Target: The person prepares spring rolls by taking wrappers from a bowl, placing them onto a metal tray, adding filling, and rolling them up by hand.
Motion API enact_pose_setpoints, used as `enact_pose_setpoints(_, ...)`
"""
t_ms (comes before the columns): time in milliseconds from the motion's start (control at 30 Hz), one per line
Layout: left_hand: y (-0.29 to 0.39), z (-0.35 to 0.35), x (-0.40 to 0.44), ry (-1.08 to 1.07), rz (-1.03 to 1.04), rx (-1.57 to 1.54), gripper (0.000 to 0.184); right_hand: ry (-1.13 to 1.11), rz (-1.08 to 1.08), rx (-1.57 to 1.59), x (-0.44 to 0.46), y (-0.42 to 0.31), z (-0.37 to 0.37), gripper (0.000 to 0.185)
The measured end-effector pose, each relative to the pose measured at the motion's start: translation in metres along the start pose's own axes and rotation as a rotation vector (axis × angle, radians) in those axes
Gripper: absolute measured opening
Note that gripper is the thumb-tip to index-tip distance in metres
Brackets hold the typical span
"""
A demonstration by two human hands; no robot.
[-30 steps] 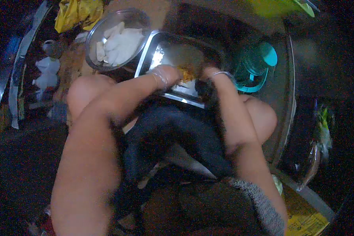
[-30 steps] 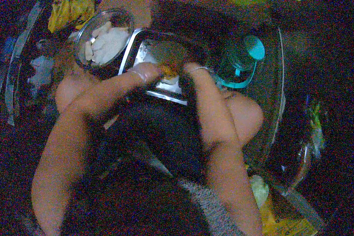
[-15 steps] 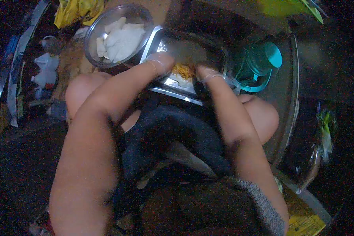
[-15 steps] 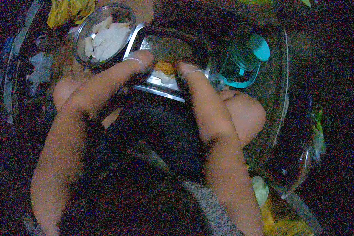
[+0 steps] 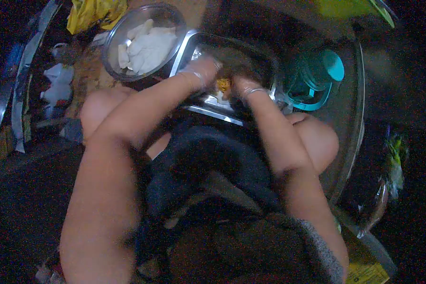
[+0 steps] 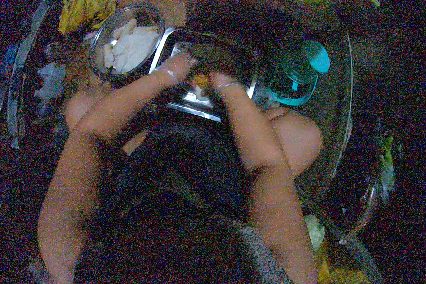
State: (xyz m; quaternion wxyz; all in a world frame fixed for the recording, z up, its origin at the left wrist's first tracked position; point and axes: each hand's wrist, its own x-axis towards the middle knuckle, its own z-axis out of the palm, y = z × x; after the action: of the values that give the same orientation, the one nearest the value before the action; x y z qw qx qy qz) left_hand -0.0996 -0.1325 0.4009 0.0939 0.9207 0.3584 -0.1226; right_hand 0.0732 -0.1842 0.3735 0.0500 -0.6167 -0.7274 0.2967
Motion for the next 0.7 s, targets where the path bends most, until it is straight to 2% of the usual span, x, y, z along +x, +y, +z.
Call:
enact_pose_setpoints(67, 0.004, 0.017, 0.002, 0.057, 0.026, 0.021, 0.035, 0.14, 0.037, 0.058, 0.007, 0.007, 0.014, 0.073)
enact_pose_setpoints(100, 0.012, 0.007, 0.0, -0.03, 0.008, 0.021, 0.034, 0.196, 0.063, 0.06, 0.003, 0.003, 0.014, 0.067)
enact_pose_setpoints(167, 0.027, -0.012, 0.001, -0.207, -0.026, 0.016, 0.033, 0.119, 0.153, 0.115, -0.002, 0.002, 0.016, 0.059)
enact_pose_setpoints(233, 0.03, -0.002, 0.008, -0.131, -0.077, 0.094, 0.028, -0.142, 0.276, 0.216, -0.005, 0.005, 0.014, 0.053)
enact_pose_setpoints(333, 0.019, 0.03, 0.032, -0.121, -0.018, 0.117, 0.03, -0.253, 0.286, -0.006, -0.02, -0.015, -0.008, 0.038)
enact_pose_setpoints(367, 0.014, 0.052, 0.043, -0.116, 0.025, 0.113, 0.034, -0.236, 0.27, -0.011, -0.018, -0.009, -0.005, 0.038)
enact_pose_setpoints(433, 0.019, 0.047, 0.046, -0.189, 0.055, 0.057, 0.039, -0.2, 0.242, -0.017, -0.005, 0.021, 0.022, 0.039)
enact_pose_setpoints(500, 0.035, 0.0, 0.028, -0.348, 0.024, -0.041, 0.041, -0.163, 0.211, -0.016, 0.006, 0.045, 0.047, 0.039)
enact_pose_setpoints(533, 0.027, 0.01, 0.027, -0.266, 0.086, 0.054, 0.04, -0.147, 0.193, -0.016, 0.01, 0.054, 0.056, 0.039)
enact_pose_setpoints(633, 0.003, 0.05, 0.032, 0.022, 0.199, 0.016, 0.032, -0.07, 0.113, 0.015, 0.002, 0.041, 0.045, 0.043)
enact_pose_setpoints(700, 0.01, 0.033, 0.028, -0.073, 0.156, 0.065, 0.03, -0.05, 0.065, 0.075, -0.004, 0.031, 0.033, 0.047)
